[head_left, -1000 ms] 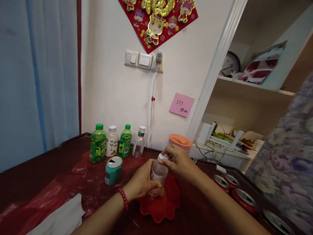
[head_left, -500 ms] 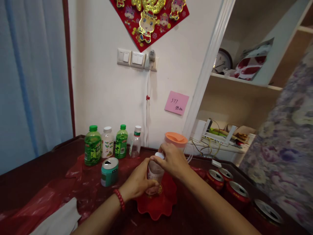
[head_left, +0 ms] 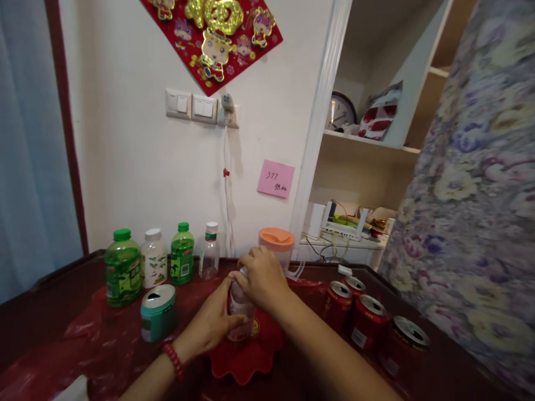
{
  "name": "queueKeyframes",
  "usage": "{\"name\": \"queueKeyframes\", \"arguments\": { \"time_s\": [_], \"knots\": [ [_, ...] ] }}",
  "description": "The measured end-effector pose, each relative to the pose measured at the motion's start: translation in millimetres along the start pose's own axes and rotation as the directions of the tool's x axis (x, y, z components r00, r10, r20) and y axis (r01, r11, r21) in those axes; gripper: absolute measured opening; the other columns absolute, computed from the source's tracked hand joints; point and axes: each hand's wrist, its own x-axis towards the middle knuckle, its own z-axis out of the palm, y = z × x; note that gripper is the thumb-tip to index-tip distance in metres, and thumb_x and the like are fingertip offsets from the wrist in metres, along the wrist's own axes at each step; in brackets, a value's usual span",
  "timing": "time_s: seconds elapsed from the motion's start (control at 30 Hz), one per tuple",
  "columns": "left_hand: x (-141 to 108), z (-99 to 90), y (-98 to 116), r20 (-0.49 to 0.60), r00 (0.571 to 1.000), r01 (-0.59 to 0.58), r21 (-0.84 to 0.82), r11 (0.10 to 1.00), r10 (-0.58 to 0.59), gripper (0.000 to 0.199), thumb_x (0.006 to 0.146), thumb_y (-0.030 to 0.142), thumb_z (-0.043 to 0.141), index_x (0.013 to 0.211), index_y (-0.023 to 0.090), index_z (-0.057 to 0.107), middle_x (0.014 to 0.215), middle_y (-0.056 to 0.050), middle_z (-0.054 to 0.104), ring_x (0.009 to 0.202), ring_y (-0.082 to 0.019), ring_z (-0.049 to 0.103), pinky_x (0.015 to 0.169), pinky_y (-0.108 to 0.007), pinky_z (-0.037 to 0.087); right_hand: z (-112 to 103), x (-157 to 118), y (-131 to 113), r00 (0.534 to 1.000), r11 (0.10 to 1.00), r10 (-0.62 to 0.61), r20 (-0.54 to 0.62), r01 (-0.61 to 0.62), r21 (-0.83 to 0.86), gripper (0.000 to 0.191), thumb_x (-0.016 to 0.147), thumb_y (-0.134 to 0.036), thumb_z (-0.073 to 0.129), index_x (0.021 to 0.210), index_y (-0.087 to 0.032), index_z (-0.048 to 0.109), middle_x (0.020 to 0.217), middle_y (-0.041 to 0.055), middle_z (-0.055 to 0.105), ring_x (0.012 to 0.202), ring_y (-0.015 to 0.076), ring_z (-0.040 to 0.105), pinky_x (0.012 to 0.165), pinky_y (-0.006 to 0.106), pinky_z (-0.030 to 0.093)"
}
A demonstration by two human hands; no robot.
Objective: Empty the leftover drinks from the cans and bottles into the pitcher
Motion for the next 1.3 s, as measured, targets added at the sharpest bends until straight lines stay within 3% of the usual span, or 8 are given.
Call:
{"name": "queueKeyframes", "arguments": {
  "time_s": [0.17, 0.27, 0.4, 0.6, 0.77, 0.93, 1.13, 1.3],
  "knots": [
    [1.7, -1.5, -0.9, 0.021, 1.0, -0.006, -0.051, 0.999, 0.007, 0.057, 0.067, 0.02, 0.064, 0.122, 0.021, 0.048, 0.131, -0.009, 0.063, 0.126, -0.031, 0.055, 0.11, -0.043, 0.04, -4.0, -16.8, 0.0, 0.999, 0.996, -0.018, -0.026, 0.02, 0.081, 0.038, 0.096, -0.039, 0.067, 0.13, -0.022, 0.064, 0.128, 0.0092, 0.059, 0.117, 0.027, 0.051, 0.099, 0.042, 0.041],
    [2.3, -3.4, -0.4, 0.05, 0.998, -0.032, -0.069, 0.997, 0.035, 0.057, 0.069, 0.023, 0.065, 0.123, 0.021, 0.047, 0.131, -0.01, 0.063, 0.123, -0.03, 0.058, 0.107, -0.042, 0.042, -11.4, -43.1, 2.2, 0.998, 0.99, -0.013, -0.053, 0.02, 0.136, 0.049, 0.092, -0.034, 0.073, 0.136, -0.023, 0.058, 0.142, 0.0083, 0.051, 0.125, 0.0269, 0.047, 0.104, 0.043, 0.039],
    [3.7, -4.7, 1.3, 0.047, 0.999, -0.023, -0.03, 0.999, 0.025, 0.058, 0.07, 0.027, 0.069, 0.123, 0.02, 0.046, 0.13, -0.011, 0.064, 0.121, -0.032, 0.059, 0.105, -0.042, 0.043, -10.9, -90.7, 7.5, 1.0, 0.97, -0.018, -0.026, 0.023, 0.242, 0.046, 0.089, -0.027, 0.076, 0.132, -0.027, 0.059, 0.136, 0.0042, 0.054, 0.12, 0.0238, 0.049, 0.102, 0.039, 0.04],
    [8.4, -5.7, 7.6, 0.057, 0.998, 0.017, 0.139, 0.99, -0.025, 0.055, 0.072, 0.029, 0.072, 0.12, 0.019, 0.048, 0.125, -0.01, 0.067, 0.117, -0.032, 0.062, 0.102, -0.042, 0.044, 22.4, -148.1, 29.6, 0.99, 0.946, 0.026, 0.136, -0.068, 0.316, 0.047, 0.085, -0.033, 0.08, 0.128, -0.032, 0.062, 0.127, 0.0023, 0.057, 0.111, 0.0249, 0.053, 0.097, 0.04, 0.043],
    [6.6, -3.4, 10.8, 0.011, 1.0, 0.011, 0.17, 0.985, -0.013, 0.056, 0.071, 0.033, 0.071, 0.121, 0.019, 0.048, 0.122, -0.011, 0.068, 0.115, -0.033, 0.063, 0.1, -0.042, 0.046, 48.4, -165.8, 42.2, 0.997, 0.942, 0.038, 0.067, -0.057, 0.33, 0.037, 0.084, -0.03, 0.081, 0.117, -0.026, 0.065, 0.118, 0.0022, 0.06, 0.106, 0.0227, 0.056, 0.095, 0.036, 0.044],
    [8.2, -6.8, 10.8, -0.021, 1.0, -0.001, 0.215, 0.977, 0.006, 0.058, 0.071, 0.036, 0.072, 0.121, 0.019, 0.049, 0.121, -0.01, 0.069, 0.112, -0.033, 0.065, 0.095, -0.042, 0.049, 64.0, -172.4, 43.8, 0.998, 0.953, -0.048, 0.028, 0.038, 0.301, 0.037, 0.082, -0.032, 0.082, 0.114, -0.029, 0.064, 0.112, -0.0003, 0.063, 0.099, 0.0215, 0.059, 0.088, 0.034, 0.047],
    [19.9, -8.0, 50.9, -0.05, 0.999, -0.009, 0.196, 0.981, 0.019, 0.063, 0.069, 0.042, 0.077, 0.122, 0.02, 0.05, 0.114, -0.008, 0.072, 0.105, -0.034, 0.069, 0.092, -0.043, 0.053, 70.0, -174.1, 44.6, 0.976, 0.968, -0.18, -0.124, 0.198, 0.151, 0.036, 0.081, -0.043, 0.083, 0.108, -0.028, 0.064, 0.098, -0.0024, 0.064, 0.082, 0.0184, 0.063, 0.069, 0.03, 0.049],
    [24.1, 40.3, 103.3, 0.052, 0.998, -0.039, 0.011, 0.999, 0.039, 0.064, 0.066, 0.038, 0.08, 0.121, 0.019, 0.052, 0.122, -0.011, 0.07, 0.112, -0.035, 0.066, 0.097, -0.046, 0.052, 72.1, -176.4, 39.0, 0.96, 0.962, -0.245, -0.138, 0.258, 0.086, 0.028, 0.085, -0.048, 0.078, 0.097, -0.026, 0.066, 0.085, -0.0027, 0.062, 0.073, 0.0179, 0.062, 0.061, 0.03, 0.049]
  ]
}}
